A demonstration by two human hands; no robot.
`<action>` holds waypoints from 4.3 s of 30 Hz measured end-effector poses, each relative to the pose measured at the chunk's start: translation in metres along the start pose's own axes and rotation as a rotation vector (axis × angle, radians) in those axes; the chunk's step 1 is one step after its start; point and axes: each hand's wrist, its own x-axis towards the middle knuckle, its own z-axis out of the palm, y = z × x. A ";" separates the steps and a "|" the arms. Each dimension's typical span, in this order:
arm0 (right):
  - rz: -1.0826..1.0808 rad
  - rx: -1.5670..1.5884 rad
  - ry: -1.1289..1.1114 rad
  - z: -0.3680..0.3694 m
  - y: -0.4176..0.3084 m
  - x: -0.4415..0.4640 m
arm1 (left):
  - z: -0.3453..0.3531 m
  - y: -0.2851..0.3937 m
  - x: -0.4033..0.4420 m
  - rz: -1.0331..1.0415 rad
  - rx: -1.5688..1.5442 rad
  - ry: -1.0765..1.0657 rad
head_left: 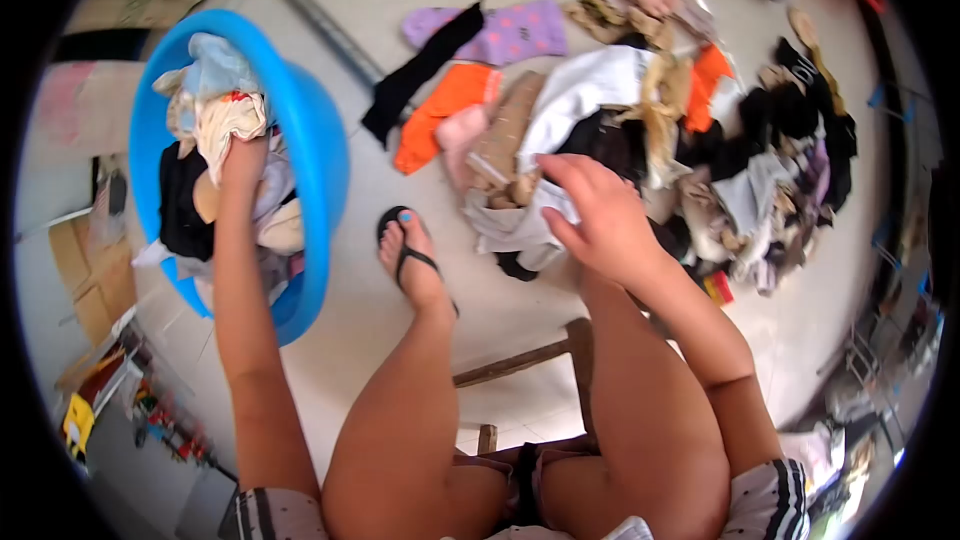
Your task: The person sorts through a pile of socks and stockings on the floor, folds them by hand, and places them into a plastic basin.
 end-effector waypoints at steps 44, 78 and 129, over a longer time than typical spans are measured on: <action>0.225 0.975 0.049 -0.064 0.026 -0.053 | -0.009 0.347 -0.098 -0.124 -1.600 -0.565; 0.547 -0.279 0.593 -0.046 0.127 -0.146 | 0.036 0.361 -0.110 0.484 -0.660 -0.504; -0.311 0.251 0.497 -0.067 0.024 -0.048 | -0.006 0.343 -0.107 -0.076 -2.009 -1.387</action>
